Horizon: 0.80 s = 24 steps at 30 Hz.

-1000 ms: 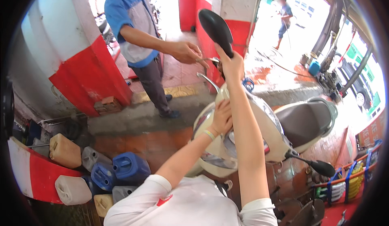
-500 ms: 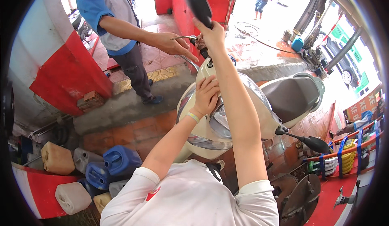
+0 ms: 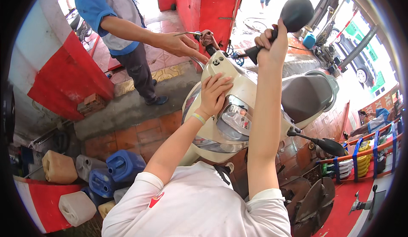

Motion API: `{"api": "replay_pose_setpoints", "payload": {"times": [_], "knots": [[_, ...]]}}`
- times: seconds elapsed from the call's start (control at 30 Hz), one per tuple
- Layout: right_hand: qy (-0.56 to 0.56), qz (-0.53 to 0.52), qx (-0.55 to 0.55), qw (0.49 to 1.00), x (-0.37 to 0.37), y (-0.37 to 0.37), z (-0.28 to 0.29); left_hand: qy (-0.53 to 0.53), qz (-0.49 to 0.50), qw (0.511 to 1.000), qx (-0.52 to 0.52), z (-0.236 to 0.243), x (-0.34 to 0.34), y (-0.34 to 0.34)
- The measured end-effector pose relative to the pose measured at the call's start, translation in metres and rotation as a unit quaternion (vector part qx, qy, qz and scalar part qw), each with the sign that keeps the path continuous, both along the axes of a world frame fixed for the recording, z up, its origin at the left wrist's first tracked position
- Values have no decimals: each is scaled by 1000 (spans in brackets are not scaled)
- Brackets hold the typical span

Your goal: The person adjusts and tightens the rear-view mirror of a scooter by hand and using a tool, while assisted by another person in a service bay.

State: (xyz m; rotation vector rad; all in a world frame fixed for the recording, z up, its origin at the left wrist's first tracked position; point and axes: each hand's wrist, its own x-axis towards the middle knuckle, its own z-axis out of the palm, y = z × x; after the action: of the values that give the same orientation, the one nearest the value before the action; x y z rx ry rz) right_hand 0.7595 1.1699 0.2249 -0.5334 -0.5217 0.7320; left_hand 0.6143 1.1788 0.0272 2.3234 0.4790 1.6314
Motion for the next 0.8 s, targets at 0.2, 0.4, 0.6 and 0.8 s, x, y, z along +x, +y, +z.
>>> {"api": "replay_pose_setpoints", "payload": {"times": [0.2,0.4,0.6,0.8], "knots": [[90,105,13,990,32,-3,-68,38,17,999,16,-14,2,7],[147,161,29,975,26,-17,-83,25,0,1000,-6,2,-6,-4],[124,170,1,978,34,-15,-86,30,-19,999,-30,2,0,-6],[150,190,-12,970,36,-7,-98,37,-5,999,-16,-9,1,2]]}}
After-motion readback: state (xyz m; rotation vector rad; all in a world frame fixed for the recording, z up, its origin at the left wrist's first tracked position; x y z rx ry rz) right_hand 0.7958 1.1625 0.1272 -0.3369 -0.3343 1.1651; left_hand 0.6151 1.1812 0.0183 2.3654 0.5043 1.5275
